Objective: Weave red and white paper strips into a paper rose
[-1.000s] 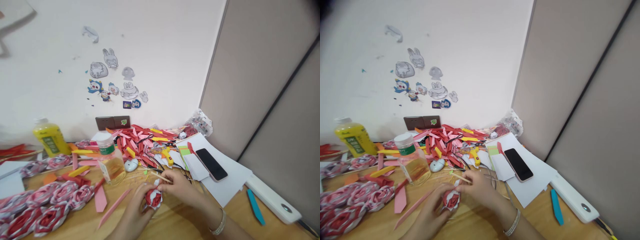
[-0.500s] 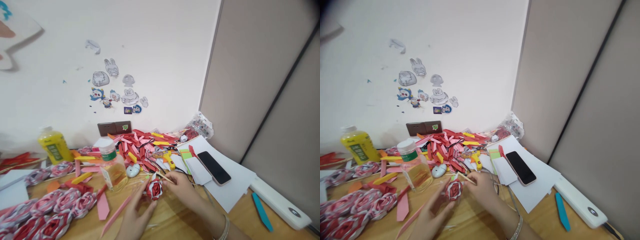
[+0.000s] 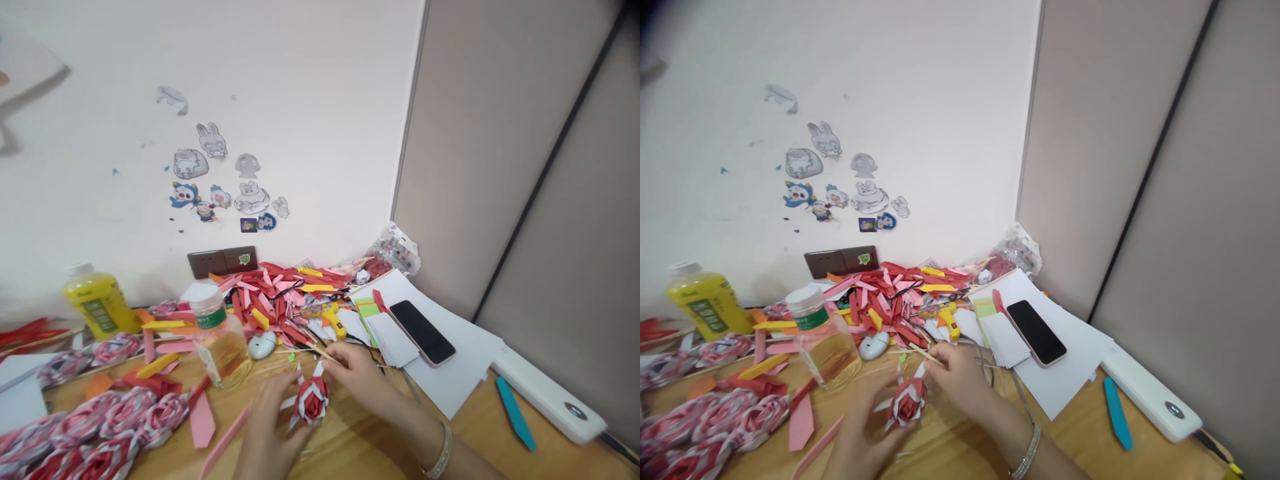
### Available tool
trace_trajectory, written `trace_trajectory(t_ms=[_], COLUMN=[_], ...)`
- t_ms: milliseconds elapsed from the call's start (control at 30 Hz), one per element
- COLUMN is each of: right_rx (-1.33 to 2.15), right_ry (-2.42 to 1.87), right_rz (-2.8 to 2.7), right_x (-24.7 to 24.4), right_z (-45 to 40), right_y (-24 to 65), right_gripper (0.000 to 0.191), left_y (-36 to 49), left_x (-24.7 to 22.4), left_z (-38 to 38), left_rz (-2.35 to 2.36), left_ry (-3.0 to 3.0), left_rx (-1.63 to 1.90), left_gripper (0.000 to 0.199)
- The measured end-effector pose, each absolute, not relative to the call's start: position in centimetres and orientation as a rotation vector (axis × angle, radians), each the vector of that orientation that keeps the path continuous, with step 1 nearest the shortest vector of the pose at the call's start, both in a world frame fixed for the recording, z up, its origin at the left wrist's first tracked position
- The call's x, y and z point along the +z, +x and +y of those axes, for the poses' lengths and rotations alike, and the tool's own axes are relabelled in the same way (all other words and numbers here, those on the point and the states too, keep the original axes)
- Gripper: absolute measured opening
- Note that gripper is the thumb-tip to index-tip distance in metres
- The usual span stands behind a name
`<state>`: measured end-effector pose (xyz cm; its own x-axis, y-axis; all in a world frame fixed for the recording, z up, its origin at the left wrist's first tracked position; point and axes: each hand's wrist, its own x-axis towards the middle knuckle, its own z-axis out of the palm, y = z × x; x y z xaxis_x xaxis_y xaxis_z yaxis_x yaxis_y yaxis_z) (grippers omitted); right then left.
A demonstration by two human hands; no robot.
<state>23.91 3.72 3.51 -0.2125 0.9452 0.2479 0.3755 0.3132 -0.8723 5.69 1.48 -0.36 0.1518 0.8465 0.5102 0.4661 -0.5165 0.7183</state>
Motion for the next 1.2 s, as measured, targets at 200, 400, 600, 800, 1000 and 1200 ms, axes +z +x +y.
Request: trace_trajectory(t_ms=[200,400,600,800,1000,1200], right_rx=[0.595,0.252,0.05,-0.031,0.047,0.254], right_ry=[-1.206,-1.163,-1.017,-1.021,-1.102,-1.159], right_rz=[-1.96,-2.118,-2.243,-2.225,-2.178,-2.105], right_x=[3.6,4.3,3.6,3.2,3.6,4.0], right_z=[3.0,2.3,2.3,2.3,2.1,1.8], right_y=[23.6,23.6,23.4,23.3,23.1,22.7], right_gripper=[0.021,0.024,0.02,0.019,0.011,0.014], left_y=[5.7,5.8,6.2,6.3,6.2,6.3], left_x=[0.3,-0.9,-0.4,-0.4,-0.8,-1.2], left_z=[1.4,1.6,1.5,1.6,1.7,1.6], left_rz=[1.203,1.139,1.083,1.039,1.063,1.082], left_ry=[2.308,1.721,1.462,1.491,1.566,1.492], left_rx=[1.089,1.236,1.225,1.199,1.197,1.214], left_gripper=[0.044,0.043,0.043,0.045,0.043,0.051])
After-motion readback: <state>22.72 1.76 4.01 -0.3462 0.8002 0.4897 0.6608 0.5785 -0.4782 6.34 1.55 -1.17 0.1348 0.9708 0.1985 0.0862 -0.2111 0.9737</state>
